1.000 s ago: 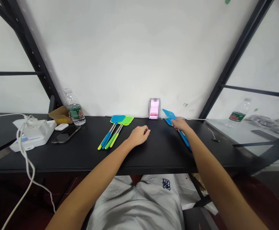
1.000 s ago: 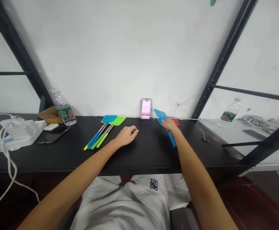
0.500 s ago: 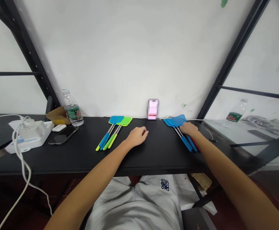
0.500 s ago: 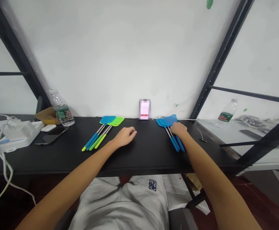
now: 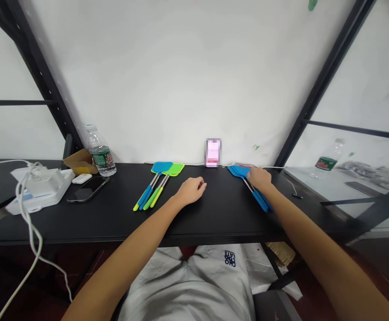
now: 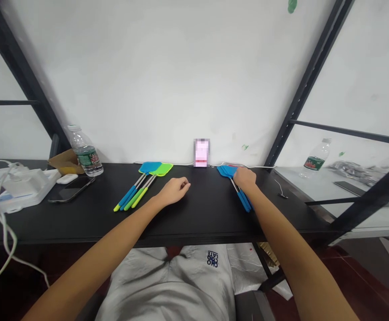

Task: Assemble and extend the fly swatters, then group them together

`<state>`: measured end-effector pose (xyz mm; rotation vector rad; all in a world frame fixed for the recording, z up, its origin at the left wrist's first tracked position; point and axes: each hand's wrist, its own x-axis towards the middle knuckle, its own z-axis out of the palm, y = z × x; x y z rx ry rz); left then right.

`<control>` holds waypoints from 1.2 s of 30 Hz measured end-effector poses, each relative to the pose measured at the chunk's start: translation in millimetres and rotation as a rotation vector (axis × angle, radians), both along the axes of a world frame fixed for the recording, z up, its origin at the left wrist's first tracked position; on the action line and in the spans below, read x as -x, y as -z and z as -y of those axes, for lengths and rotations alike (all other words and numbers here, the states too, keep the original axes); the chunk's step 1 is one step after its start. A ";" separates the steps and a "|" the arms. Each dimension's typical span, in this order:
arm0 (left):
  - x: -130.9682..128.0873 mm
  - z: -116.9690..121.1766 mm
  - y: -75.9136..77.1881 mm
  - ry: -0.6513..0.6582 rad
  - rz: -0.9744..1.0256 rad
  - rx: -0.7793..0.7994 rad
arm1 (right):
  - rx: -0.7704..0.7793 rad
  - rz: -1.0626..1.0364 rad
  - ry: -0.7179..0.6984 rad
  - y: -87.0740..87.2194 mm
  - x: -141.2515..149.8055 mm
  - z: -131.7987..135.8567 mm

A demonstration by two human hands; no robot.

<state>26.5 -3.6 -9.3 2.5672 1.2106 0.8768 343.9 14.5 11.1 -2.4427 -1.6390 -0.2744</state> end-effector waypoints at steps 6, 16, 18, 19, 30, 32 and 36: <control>-0.1 -0.7 -2.1 -0.175 -0.073 -0.043 | -0.060 0.064 -0.216 -1.5 62.3 -0.8; 31.2 -19.8 -9.2 -0.779 -0.263 -0.117 | -0.009 -0.082 -0.486 24.8 189.1 -15.0; 36.3 -25.5 -7.7 -0.801 -0.278 -0.064 | -0.014 -0.119 -0.464 27.0 196.2 -18.5; 37.9 -27.9 -7.1 -0.802 -0.291 -0.039 | -0.015 -0.139 -0.448 27.7 196.9 -19.7; 29.8 -26.9 -14.0 -0.774 -0.457 0.099 | 0.018 -0.359 -0.502 25.9 163.0 -21.8; 27.6 -24.8 -14.9 -0.749 -0.470 0.111 | 0.018 -0.353 -0.502 25.7 162.8 -22.6; 25.5 -21.5 -13.9 -0.760 -0.428 0.007 | 0.017 -0.351 -0.510 25.9 164.2 -22.3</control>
